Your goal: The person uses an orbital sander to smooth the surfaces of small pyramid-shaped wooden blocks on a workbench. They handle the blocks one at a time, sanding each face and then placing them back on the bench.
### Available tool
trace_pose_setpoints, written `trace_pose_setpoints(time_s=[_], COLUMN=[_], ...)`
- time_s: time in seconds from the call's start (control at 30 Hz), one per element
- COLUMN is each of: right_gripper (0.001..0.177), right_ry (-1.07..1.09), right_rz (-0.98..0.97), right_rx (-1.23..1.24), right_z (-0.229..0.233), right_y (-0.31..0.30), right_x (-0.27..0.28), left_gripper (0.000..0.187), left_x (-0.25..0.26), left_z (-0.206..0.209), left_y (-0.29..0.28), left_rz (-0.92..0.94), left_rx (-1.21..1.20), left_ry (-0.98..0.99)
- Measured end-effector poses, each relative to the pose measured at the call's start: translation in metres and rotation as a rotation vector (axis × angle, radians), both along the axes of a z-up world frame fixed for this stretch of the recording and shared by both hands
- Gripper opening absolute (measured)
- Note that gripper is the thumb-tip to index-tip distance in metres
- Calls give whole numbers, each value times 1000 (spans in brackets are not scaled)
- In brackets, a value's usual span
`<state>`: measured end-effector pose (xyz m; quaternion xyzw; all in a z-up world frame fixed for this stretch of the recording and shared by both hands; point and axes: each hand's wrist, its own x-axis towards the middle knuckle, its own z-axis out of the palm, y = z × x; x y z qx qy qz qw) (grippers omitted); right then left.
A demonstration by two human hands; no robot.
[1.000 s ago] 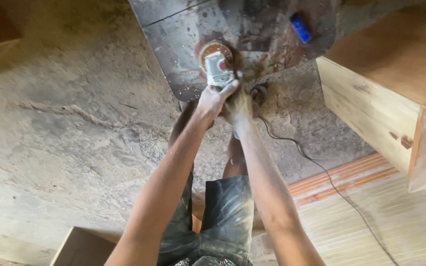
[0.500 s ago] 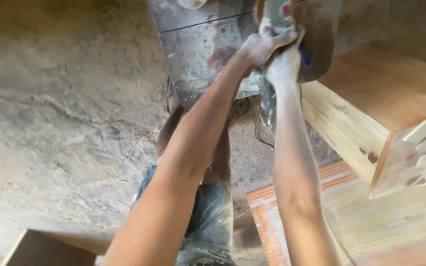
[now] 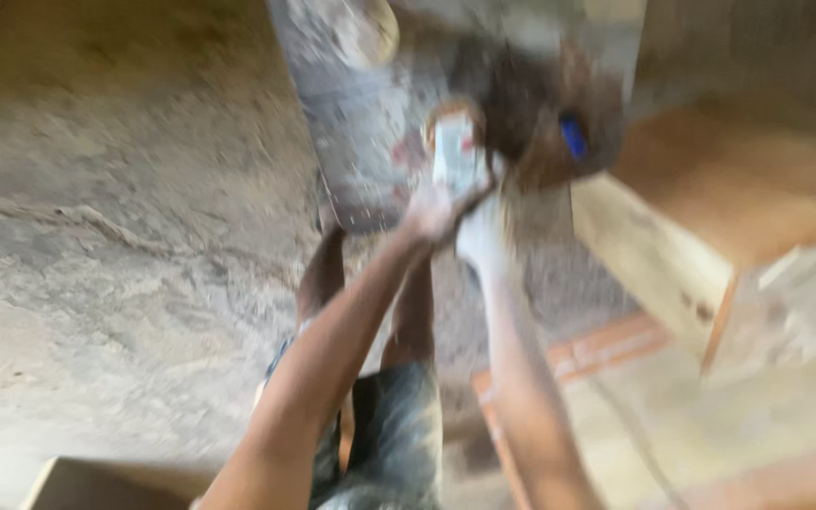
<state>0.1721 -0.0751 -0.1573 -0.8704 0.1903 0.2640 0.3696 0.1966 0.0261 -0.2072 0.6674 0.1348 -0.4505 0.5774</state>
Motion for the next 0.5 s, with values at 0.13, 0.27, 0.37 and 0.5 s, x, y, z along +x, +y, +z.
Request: trace_pose_setpoints(time_s=[0.13, 0.27, 0.37, 0.5], right_gripper=[61, 69, 68, 69], right_ry=[117, 153, 301, 568], right_rz=[-109, -199, -296, -347], right_rx=[-134, -101, -140, -143], right_z=[-28, 2, 18, 38], right_y=[-36, -33, -13, 5], right_x=[74, 73, 76, 48], left_gripper=[64, 76, 86, 76], left_x=[60, 91, 100, 0], left_z=[-35, -25, -4, 30], left_y=[-35, -40, -33, 7], left_rz=[224, -33, -230, 43], left_rx=[-167, -77, 126, 98], left_ry=[366, 260, 63, 306])
